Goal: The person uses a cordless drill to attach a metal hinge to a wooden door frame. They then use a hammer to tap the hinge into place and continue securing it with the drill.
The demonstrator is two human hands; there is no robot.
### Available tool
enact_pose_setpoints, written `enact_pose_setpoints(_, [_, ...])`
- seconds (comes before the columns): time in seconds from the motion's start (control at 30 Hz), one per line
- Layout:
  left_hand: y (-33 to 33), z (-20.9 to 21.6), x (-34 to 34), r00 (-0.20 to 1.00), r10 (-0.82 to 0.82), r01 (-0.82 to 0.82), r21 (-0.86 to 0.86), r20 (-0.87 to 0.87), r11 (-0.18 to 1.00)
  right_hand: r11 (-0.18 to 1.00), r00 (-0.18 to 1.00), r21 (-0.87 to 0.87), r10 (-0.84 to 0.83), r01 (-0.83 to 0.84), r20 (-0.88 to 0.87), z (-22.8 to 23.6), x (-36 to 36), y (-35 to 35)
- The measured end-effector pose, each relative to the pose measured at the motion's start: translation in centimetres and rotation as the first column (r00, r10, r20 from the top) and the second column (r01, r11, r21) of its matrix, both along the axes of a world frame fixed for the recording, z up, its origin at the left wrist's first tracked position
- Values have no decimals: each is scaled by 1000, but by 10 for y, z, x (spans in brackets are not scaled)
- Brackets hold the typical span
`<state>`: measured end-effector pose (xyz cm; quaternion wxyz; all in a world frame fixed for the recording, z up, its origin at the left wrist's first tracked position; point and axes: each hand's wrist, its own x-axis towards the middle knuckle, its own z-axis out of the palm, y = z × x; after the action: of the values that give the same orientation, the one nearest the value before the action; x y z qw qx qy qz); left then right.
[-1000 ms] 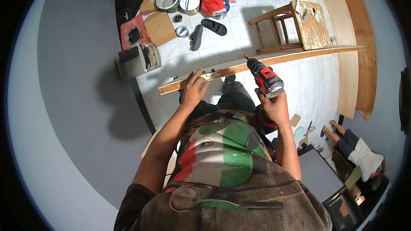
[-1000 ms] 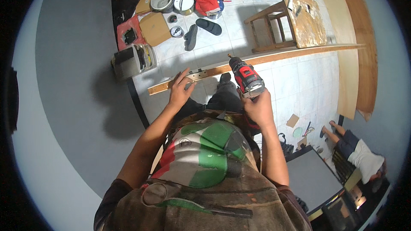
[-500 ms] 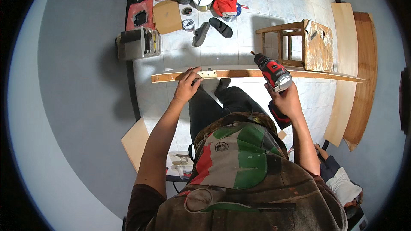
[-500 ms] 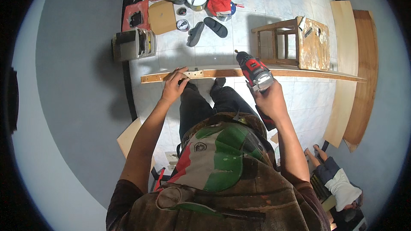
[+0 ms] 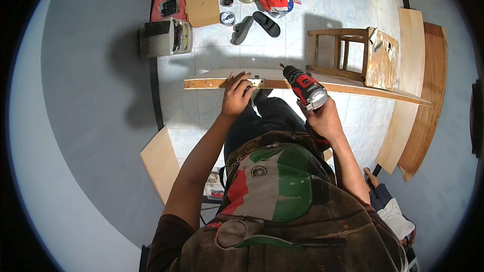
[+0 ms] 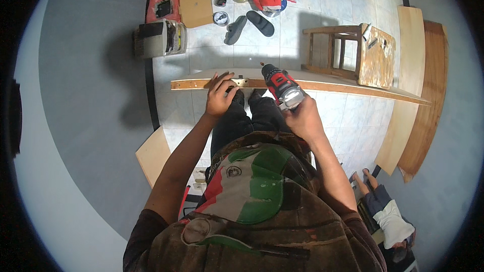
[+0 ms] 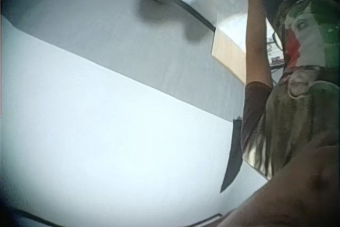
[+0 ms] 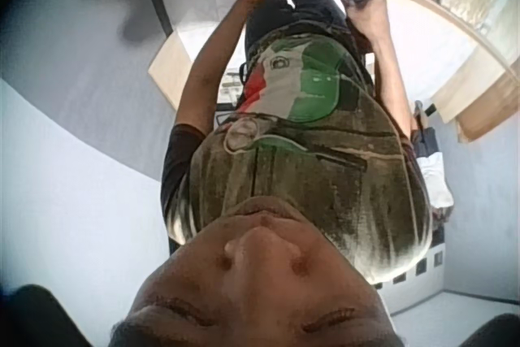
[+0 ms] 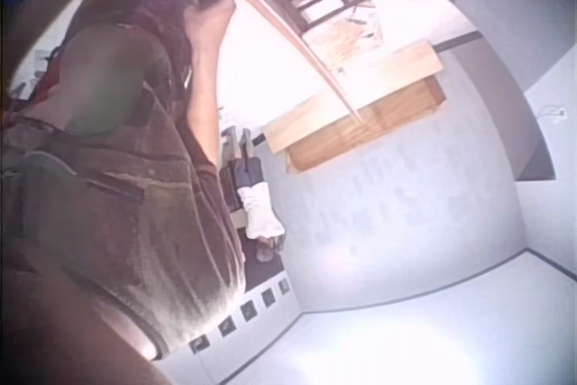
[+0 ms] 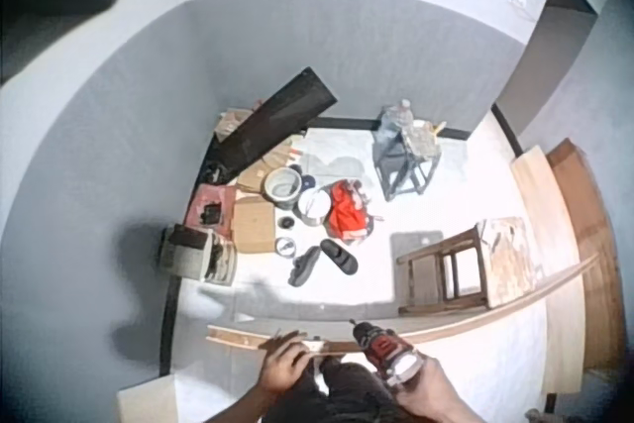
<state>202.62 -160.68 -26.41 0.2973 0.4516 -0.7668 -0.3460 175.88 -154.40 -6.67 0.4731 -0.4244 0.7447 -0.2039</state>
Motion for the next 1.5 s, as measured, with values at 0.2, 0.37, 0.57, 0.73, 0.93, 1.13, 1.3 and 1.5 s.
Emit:
enact_pose_setpoints(0.2, [5, 6, -12, 995, 56, -52, -47, 84, 998, 1000, 1000, 2, -20, 20, -20, -3, -3, 11])
enact_pose_setpoints(0.37, [5, -2, -14, 993, 81, -80, -16, 84, 997, 997, 996, 11, -79, 80, -48, -12, -21, 30])
enact_pose_setpoints(0.57, [7, -3, -14, 987, 53, -44, -60, 154, 997, 996, 994, 19, -82, 83, -79, -4, -31, 38])
enact_pose_setpoints(0.73, [10, -10, -17, 977, 82, -66, -88, 195, 994, 995, 996, -35, -93, 92, -19, -9, -33, 48])
enact_pose_setpoints(0.93, [16, -7, -13, 981, 73, -51, -124, 180, 991, 1000, 1000, 24, 2, -1, -8, -4, -31, 51])
enact_pose_setpoints(1.13, [16, -12, -11, 983, 134, -121, -107, 123, 987, 995, 995, 13, 99, -99, 4, 1, -18, 42])
enact_pose_setpoints(1.3, [19, -9, -20, 977, 205, -204, -28, 50, 979, 985, 986, 57, 164, -166, 28, 1, -7, 34])
enact_pose_setpoints(1.5, [14, -8, -11, 989, 139, -138, -39, 53, 990, 972, 974, 67, 228, -226, -9, -5, 1, 25])
